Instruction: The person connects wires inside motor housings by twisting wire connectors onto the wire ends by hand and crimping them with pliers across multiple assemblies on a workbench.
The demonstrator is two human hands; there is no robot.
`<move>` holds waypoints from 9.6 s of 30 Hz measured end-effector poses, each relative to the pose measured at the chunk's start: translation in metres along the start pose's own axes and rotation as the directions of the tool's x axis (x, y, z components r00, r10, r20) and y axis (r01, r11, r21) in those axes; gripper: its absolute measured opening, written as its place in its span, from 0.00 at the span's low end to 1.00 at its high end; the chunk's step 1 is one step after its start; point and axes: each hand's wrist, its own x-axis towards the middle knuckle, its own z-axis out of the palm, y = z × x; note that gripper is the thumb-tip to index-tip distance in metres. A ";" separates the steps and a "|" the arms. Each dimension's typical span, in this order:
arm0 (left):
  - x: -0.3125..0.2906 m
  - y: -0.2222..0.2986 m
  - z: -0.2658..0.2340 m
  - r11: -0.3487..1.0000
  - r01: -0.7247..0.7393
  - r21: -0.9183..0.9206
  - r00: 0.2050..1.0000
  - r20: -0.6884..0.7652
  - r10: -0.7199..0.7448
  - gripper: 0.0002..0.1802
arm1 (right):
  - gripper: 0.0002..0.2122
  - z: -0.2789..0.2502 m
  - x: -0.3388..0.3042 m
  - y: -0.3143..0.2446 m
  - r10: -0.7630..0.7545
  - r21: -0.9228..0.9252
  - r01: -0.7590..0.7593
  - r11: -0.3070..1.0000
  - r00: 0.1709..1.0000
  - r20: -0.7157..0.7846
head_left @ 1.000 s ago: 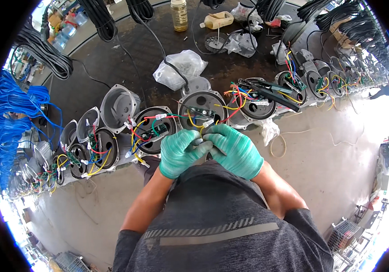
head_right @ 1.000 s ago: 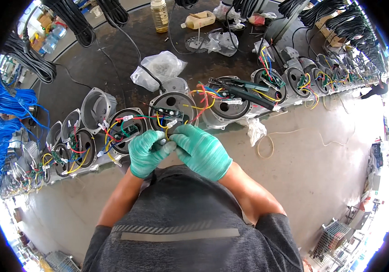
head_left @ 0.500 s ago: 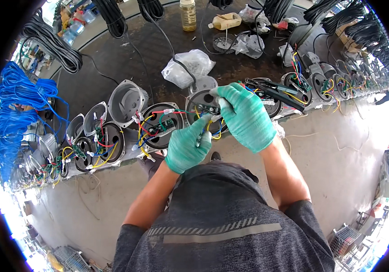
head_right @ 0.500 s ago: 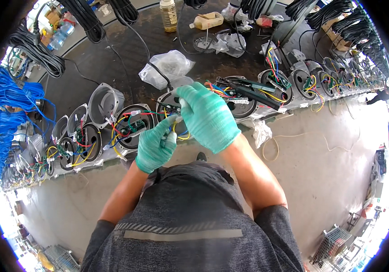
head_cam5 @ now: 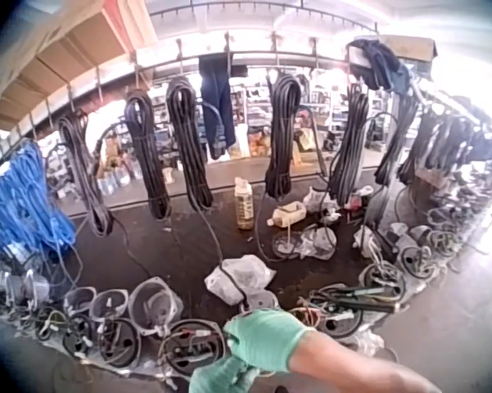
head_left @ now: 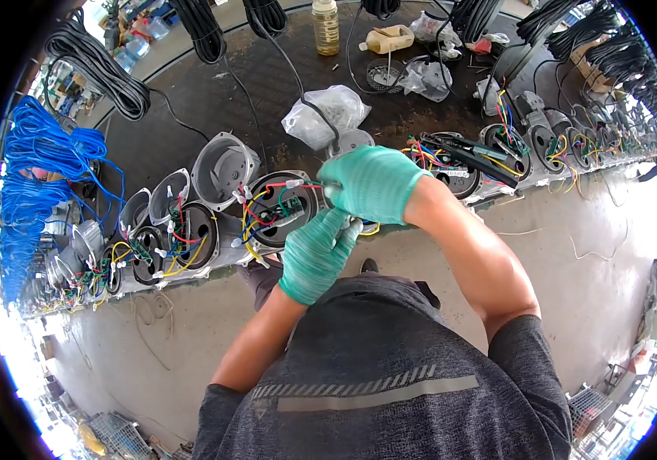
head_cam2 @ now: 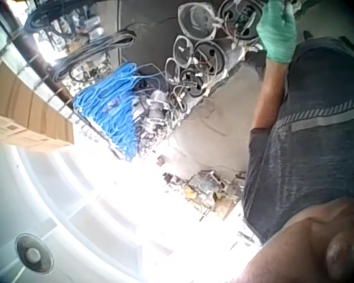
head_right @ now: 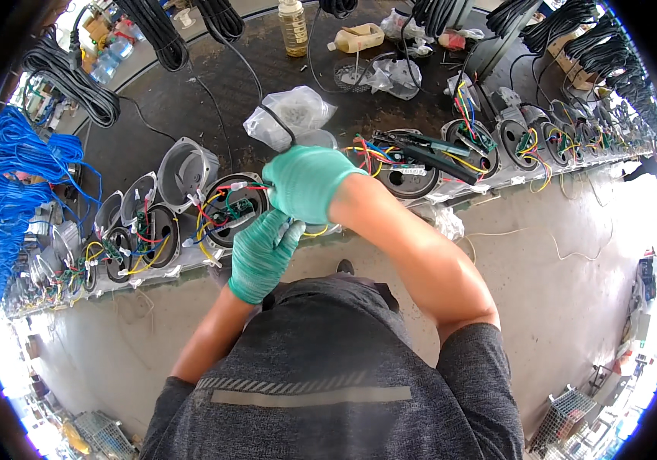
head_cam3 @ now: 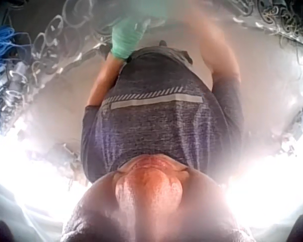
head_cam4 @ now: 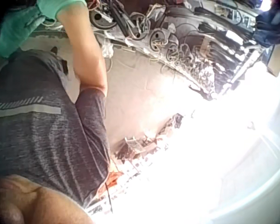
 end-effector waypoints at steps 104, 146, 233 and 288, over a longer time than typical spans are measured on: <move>0.016 0.001 0.001 0.902 0.134 -0.411 0.991 0.072 -0.114 0.24 | 0.08 0.051 -0.109 0.010 0.220 0.351 0.024 0.936 0.738 -0.638; 0.038 0.030 0.031 0.956 -0.247 -0.159 0.900 0.328 0.287 0.11 | 0.06 0.008 -0.117 0.036 0.065 -0.486 -0.090 0.869 0.996 -0.067; 0.034 -0.004 0.004 0.990 -0.114 -0.079 0.993 -0.053 0.110 0.10 | 0.06 0.040 -0.058 0.036 -0.064 -0.026 0.059 0.998 0.897 -0.437; 0.027 -0.031 -0.001 0.930 -0.219 -0.294 0.972 0.015 0.234 0.13 | 0.17 0.069 -0.074 0.040 -0.291 -0.167 0.239 0.957 0.741 -0.606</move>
